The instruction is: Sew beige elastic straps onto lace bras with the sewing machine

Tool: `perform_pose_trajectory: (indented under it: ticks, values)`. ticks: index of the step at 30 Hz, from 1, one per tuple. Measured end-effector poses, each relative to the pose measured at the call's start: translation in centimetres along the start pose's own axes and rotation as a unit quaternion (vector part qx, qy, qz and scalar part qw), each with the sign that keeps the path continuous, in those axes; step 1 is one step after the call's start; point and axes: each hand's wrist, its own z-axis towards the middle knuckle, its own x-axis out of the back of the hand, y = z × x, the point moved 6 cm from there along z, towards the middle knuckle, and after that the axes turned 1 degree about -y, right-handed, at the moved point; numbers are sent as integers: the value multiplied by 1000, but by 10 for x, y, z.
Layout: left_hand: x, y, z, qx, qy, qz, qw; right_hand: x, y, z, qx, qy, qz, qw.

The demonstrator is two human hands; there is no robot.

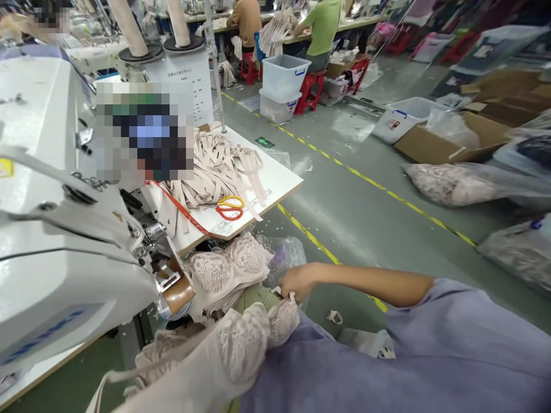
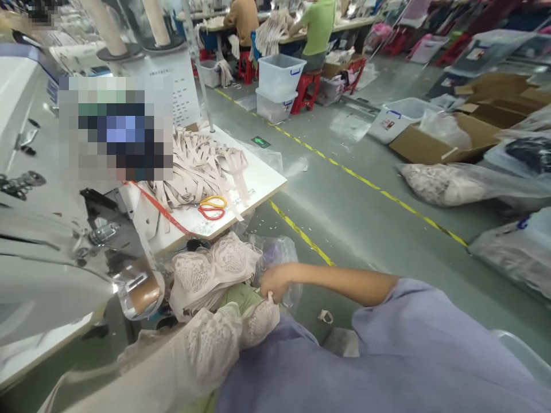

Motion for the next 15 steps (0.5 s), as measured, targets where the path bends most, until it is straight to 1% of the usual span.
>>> perform_pose_trajectory:
  ticks: [2, 3, 4, 5, 6, 7, 8, 9, 10, 11, 12, 13, 14, 15]
  values:
    - [14, -17, 1, 25, 14, 17, 999, 11, -15, -11, 43, -8, 19, 999]
    - [17, -20, 1, 34, 23, 24, 999, 19, -26, -15, 71, 1, 28, 997]
    - [16, -19, 0, 42, 32, 24, 998, 28, -39, -18, 97, 22, 33, 994]
    - [10, -11, 0, 43, 28, 16, 999, 37, -54, -20, 124, 48, 35, 991]
    - [0, 0, 0, 43, 32, -18, 998, 45, -69, -22, 151, 74, 33, 985]
    - [-16, 18, 0, 18, 0, -94, 995, 51, -83, -23, 178, 96, 30, 979]
    - [-39, 41, 0, -20, -81, -199, 976, 55, -94, -24, 205, 109, 28, 972]
    - [-63, 63, -4, -40, -191, -300, 934, 58, -103, -24, 234, 108, 30, 966]
    - [-85, 82, -11, -33, -299, -383, 873, 60, -106, -25, 258, 96, 40, 961]
    - [-100, 97, -19, -17, -375, -434, 819, 62, -103, -24, 266, 82, 57, 959]
    - [-110, 106, -25, -1, -420, -462, 781, 66, -93, -23, 248, 82, 74, 963]
    - [-116, 110, -30, 13, -444, -475, 760, 74, -74, -19, 192, 108, 85, 972]
    - [-118, 111, -34, 26, -448, -483, 752, 86, -48, -16, 105, 160, 84, 978]
    - [-118, 109, -36, 43, -437, -495, 750, 101, -19, -16, -9, 233, 67, 970]
